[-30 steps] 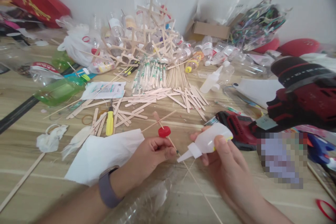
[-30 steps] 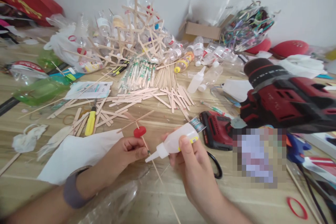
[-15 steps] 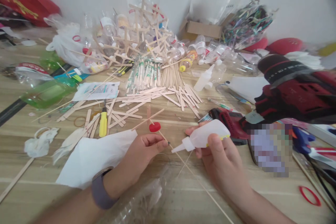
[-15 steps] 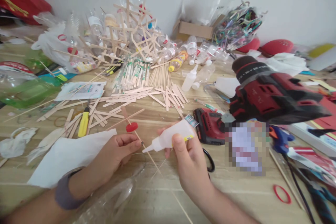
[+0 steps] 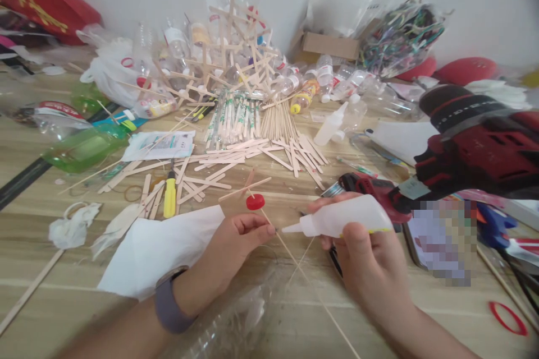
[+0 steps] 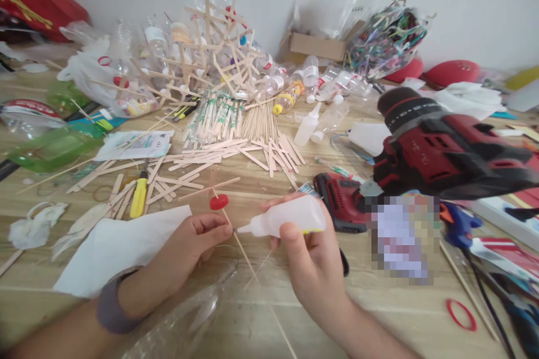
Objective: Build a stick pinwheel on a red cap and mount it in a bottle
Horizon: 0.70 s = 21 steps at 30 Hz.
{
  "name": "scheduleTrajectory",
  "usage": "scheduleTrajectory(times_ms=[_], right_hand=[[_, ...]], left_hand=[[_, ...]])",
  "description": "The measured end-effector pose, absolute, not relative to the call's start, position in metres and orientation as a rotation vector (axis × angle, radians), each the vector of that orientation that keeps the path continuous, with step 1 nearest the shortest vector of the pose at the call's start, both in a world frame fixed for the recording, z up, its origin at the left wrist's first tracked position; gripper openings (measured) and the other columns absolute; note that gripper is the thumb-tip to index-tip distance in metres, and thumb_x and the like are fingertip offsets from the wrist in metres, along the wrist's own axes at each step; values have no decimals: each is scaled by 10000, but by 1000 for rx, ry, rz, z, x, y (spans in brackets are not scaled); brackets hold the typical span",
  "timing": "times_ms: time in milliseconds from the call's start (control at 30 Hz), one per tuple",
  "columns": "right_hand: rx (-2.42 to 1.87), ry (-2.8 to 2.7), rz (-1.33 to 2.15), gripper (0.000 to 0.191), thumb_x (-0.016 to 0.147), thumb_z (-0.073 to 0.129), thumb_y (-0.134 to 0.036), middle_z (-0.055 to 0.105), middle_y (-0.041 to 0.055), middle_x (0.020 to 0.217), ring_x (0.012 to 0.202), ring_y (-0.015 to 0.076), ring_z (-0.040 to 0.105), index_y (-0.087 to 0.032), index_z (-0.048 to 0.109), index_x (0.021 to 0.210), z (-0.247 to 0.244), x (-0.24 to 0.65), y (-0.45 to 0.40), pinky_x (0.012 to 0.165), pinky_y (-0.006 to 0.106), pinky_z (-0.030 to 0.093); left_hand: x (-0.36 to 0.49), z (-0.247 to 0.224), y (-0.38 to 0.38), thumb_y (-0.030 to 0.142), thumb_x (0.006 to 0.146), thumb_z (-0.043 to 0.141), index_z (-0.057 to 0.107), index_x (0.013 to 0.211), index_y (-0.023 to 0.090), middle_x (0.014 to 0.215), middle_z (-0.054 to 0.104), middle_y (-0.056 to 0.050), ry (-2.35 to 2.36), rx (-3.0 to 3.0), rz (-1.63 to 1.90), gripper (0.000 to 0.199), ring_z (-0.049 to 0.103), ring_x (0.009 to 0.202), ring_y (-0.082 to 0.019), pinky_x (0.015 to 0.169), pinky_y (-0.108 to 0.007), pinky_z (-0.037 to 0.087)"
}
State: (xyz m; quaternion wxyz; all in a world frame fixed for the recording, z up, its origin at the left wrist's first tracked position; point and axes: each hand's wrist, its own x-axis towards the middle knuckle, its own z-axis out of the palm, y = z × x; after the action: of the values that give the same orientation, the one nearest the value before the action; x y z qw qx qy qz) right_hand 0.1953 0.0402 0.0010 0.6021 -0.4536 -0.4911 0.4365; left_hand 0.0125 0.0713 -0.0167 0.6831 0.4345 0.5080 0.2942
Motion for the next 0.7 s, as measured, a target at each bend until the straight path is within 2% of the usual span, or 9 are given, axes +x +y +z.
scheduleTrajectory(times_ms=[500, 700], right_hand=[[-1150, -1232, 910, 323, 860, 612, -520, 683, 83, 957, 647, 166, 597, -245, 559, 1023, 5, 193, 38, 507, 270, 501], [-1193, -1302, 831, 303, 866, 600, -522, 678, 95, 924, 634, 176, 588, -242, 599, 982, 7, 191, 39, 474, 270, 482]], left_hand=[[13, -14, 72, 435, 720, 678, 629, 657, 188, 480, 380, 79, 1134, 976, 632, 260, 296, 504, -101, 545, -273, 218], [12, -15, 72, 440, 715, 690, 645, 666, 187, 491, 394, 74, 1121, 968, 634, 261, 330, 522, -107, 552, -268, 233]])
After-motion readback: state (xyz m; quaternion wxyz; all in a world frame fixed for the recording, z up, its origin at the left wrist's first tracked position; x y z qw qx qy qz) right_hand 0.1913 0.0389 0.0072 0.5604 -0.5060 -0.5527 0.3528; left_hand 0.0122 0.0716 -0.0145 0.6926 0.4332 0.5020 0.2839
